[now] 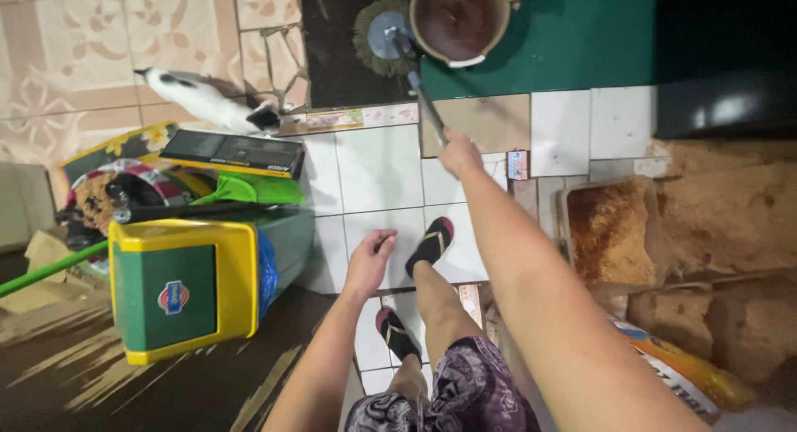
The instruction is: The person mops a tiled floor using a spin mop and a wringer bucket. They repeatedly dip the mop into the water, wring it out using the bucket's mechanism, and mop the floor. The person also handles a cardboard box, placing it into a trash bin, and later replaces the trash bag in the bin.
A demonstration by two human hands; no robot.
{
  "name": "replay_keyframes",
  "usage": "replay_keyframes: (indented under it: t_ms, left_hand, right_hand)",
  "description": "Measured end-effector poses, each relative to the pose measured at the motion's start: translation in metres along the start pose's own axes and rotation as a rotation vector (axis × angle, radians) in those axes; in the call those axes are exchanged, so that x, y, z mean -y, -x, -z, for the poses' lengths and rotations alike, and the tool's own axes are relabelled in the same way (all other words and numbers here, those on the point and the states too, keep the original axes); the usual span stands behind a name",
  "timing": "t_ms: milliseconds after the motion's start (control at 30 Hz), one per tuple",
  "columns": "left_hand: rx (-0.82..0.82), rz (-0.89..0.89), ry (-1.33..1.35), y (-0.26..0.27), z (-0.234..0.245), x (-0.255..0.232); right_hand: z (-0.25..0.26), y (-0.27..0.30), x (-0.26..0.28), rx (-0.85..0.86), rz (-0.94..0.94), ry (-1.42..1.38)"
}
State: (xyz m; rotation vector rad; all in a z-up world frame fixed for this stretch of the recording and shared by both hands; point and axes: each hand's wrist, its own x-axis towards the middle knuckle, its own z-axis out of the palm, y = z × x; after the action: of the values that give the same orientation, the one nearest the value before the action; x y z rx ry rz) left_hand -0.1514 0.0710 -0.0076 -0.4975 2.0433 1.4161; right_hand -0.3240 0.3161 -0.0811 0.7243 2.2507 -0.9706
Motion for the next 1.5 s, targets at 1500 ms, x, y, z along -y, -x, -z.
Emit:
replay_keyframes:
  t_ms: [1500]
  left_hand:
    - [0.206,-0.146,-0.106,0.102,-0.026,0.015]
  right_hand:
    - [-0.085,0.194,-0.230,-0.101,-0.270,-0.037]
